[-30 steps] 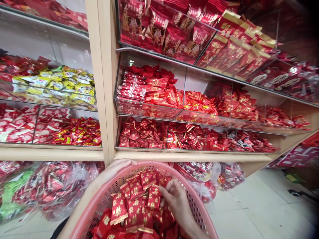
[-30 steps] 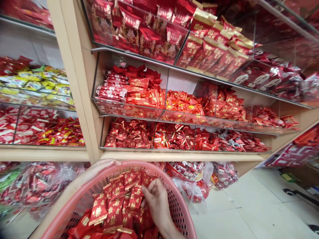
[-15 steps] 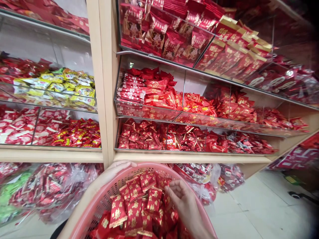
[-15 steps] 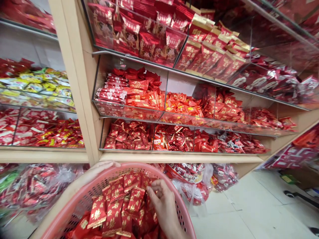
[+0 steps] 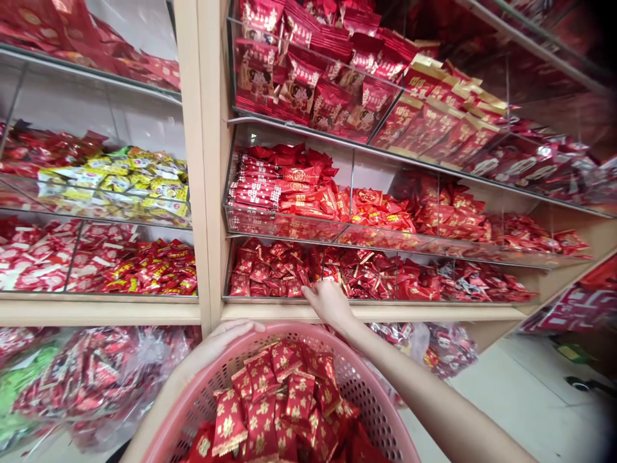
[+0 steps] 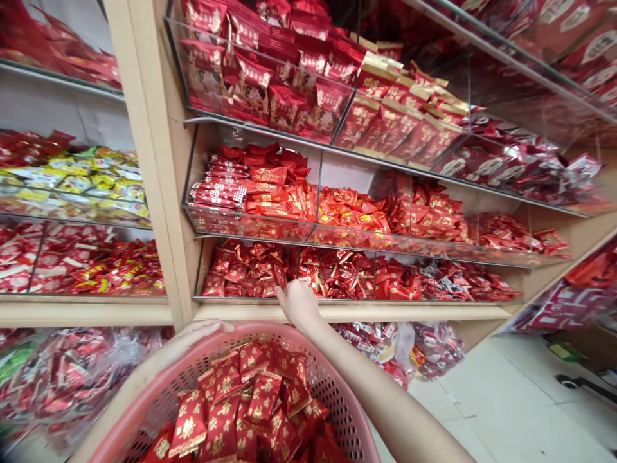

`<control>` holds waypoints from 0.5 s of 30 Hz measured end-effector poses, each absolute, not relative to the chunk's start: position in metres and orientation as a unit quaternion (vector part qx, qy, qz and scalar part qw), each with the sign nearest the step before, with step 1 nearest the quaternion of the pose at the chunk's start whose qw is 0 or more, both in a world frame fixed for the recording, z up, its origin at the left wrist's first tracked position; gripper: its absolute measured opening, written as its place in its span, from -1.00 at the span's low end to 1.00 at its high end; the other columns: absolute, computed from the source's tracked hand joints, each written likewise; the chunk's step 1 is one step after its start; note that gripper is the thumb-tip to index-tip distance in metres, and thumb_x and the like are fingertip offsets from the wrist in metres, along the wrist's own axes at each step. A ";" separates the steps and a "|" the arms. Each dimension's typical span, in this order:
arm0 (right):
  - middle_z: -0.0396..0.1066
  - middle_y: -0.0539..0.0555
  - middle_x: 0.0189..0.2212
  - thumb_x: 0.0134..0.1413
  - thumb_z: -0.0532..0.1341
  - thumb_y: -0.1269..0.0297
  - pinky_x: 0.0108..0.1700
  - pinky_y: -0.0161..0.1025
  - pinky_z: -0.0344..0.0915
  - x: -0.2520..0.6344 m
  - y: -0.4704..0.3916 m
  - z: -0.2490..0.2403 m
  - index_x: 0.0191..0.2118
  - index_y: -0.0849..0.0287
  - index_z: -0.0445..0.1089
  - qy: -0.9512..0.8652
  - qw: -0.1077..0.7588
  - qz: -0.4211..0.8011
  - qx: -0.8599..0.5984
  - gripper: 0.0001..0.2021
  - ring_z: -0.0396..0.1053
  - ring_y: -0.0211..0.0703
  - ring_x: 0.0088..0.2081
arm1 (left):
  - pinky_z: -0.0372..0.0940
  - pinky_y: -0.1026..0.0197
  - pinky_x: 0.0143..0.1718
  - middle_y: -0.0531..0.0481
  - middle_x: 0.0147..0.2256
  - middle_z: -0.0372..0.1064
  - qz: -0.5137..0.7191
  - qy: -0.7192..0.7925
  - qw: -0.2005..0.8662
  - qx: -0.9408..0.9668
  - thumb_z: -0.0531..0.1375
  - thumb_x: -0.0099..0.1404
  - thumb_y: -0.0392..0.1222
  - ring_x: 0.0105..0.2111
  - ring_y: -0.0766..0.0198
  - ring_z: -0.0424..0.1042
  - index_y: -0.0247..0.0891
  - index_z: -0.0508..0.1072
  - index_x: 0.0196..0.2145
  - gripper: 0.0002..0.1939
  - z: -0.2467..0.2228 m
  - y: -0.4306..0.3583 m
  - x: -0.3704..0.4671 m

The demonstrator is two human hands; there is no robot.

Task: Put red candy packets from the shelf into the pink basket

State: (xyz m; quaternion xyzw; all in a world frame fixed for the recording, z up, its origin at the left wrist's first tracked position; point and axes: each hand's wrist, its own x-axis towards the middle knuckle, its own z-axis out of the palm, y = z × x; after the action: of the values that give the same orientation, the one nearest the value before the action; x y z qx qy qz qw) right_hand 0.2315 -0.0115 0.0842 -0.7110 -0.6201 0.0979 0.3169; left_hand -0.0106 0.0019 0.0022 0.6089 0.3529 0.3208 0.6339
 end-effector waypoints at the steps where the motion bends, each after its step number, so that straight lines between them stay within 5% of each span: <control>1: 0.26 0.06 -0.76 -0.02 0.21 0.24 -0.47 -0.28 0.07 0.231 -0.007 0.084 -0.81 0.13 0.10 -0.614 0.319 0.120 -0.712 -0.56 0.28 -0.20 -0.57 | 0.13 0.22 0.11 0.12 -0.16 0.51 0.321 0.351 0.633 0.611 0.17 0.14 0.05 -0.03 0.18 0.38 -0.12 0.57 -0.27 -0.71 0.002 0.002 -0.011; 6: 0.08 -0.08 -0.94 -0.03 0.21 0.27 -0.71 -0.37 -0.04 0.232 0.001 0.082 -0.83 0.13 0.11 -0.553 0.338 0.288 -0.705 -0.55 0.03 -0.37 -0.83 | 0.12 0.19 0.13 0.09 -0.15 0.51 0.323 0.345 0.632 0.614 0.16 0.14 0.03 -0.02 0.15 0.37 -0.15 0.57 -0.26 -0.69 0.000 0.004 -0.010; 11: 0.23 -0.05 -0.87 -0.12 0.27 0.35 -0.83 -0.48 -0.19 0.232 0.001 0.083 -0.76 0.20 0.21 -0.467 0.395 0.409 -0.677 -0.67 -0.01 -0.46 -0.84 | 0.13 0.21 0.11 0.09 -0.16 0.51 0.321 0.343 0.634 0.614 0.16 0.14 0.04 -0.04 0.17 0.39 -0.15 0.57 -0.27 -0.70 0.003 0.003 -0.009; 15: 0.38 0.02 -0.76 -0.05 0.22 0.42 -0.83 -0.55 -0.11 0.229 0.000 0.085 -0.67 0.26 0.29 -0.412 0.438 0.475 -0.643 -0.76 0.06 -0.49 -0.80 | 0.17 0.21 0.07 0.10 -0.17 0.51 0.318 0.359 0.631 0.609 0.14 0.16 0.05 -0.05 0.18 0.40 -0.15 0.55 -0.25 -0.68 0.003 0.000 -0.008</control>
State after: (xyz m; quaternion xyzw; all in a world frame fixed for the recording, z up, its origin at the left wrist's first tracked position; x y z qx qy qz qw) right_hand 0.2286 -0.0003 0.0853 -0.6426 -0.4118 0.4747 0.4384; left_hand -0.0081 -0.0002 0.0033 0.6092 0.3594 0.3185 0.6311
